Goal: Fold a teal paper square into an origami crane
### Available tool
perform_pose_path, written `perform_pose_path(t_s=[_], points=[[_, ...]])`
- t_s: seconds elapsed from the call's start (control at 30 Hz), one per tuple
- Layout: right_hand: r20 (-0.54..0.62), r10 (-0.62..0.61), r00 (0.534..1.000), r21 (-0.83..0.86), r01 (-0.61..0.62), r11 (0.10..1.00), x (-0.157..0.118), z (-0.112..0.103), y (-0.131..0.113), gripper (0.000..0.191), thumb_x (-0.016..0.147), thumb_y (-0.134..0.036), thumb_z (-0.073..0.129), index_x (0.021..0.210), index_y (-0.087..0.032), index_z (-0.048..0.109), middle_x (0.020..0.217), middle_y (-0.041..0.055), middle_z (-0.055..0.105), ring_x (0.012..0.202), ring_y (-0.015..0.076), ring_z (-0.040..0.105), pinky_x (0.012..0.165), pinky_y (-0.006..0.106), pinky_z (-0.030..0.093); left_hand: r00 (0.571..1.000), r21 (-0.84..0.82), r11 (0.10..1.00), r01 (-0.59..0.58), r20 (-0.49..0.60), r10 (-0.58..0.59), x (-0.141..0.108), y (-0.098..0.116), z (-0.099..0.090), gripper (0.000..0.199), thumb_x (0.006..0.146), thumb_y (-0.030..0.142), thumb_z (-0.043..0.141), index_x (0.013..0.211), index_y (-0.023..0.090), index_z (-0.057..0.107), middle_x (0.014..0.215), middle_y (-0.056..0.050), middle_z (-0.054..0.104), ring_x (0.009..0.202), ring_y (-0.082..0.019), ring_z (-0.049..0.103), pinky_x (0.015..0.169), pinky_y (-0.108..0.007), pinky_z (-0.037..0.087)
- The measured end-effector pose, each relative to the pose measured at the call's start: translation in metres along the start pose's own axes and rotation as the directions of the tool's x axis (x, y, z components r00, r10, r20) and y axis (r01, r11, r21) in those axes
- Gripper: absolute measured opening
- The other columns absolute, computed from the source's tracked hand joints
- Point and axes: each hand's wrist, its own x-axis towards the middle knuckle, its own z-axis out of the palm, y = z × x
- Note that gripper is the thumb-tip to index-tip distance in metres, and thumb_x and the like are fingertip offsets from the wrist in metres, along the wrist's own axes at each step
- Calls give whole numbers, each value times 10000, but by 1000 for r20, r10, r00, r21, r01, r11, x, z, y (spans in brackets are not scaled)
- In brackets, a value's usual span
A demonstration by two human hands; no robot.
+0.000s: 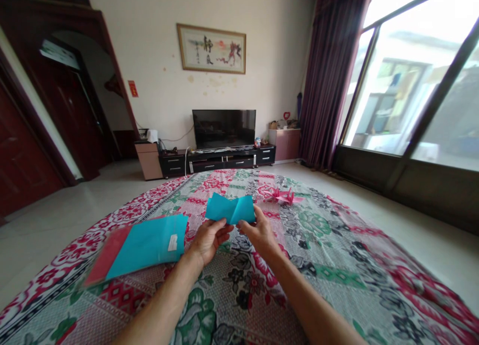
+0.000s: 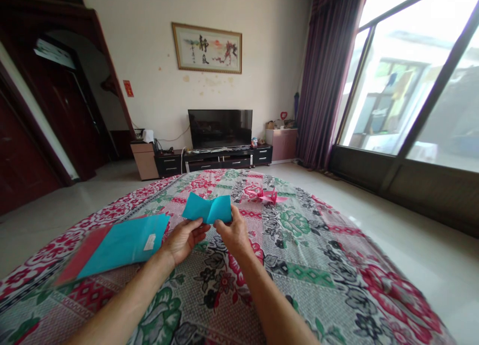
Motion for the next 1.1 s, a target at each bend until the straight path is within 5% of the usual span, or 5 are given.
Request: perform_pose_path(t_s=[0.17, 0.33, 0.6, 1.1], points=[[-87, 179, 980, 315, -143, 938, -6, 12, -10, 552, 596, -277, 690, 1110, -194, 508, 769, 6, 624, 630, 142, 603, 590, 268, 496, 998, -32, 997, -66, -13, 65, -2, 2, 3, 184, 645, 191, 731, 784, 137, 623, 735, -34, 703, 685, -151, 678, 544, -204, 506], [3, 299, 954, 540, -253, 803, -10, 16, -11, 348, 551, -309, 754, 828, -187, 583, 715, -5, 606, 672, 130, 600, 624, 245, 484, 991, 7, 992, -122, 53, 122, -3, 2, 4, 252, 631, 241, 753, 838, 134, 657, 840, -62, 719, 753, -174, 679, 581, -220, 506], [38, 389, 920, 403, -370, 837, -13, 17, -3, 315, 573, -415, 745, 677, -147, 614, 727, 42, 643, 718, 148, 583, 611, 243, 445, 987, 48, 988, -147, 71, 143, -4, 1, 6, 272, 600, 271, 773, 806, 125, 672, 835, -69, 723, 780, -191, 675, 591, -231, 496], [56, 284, 957, 360, -284, 889, -11, 15, 2, 328, 602, -434, 724, 709, -136, 637, 710, 36, 657, 631, 124, 581, 626, 257, 455, 997, 6, 997, -77, -10, 77, -6, 0, 8, 189, 596, 237, 754, 705, 139, 635, 729, -55, 720, 723, -182, 684, 531, -207, 486]])
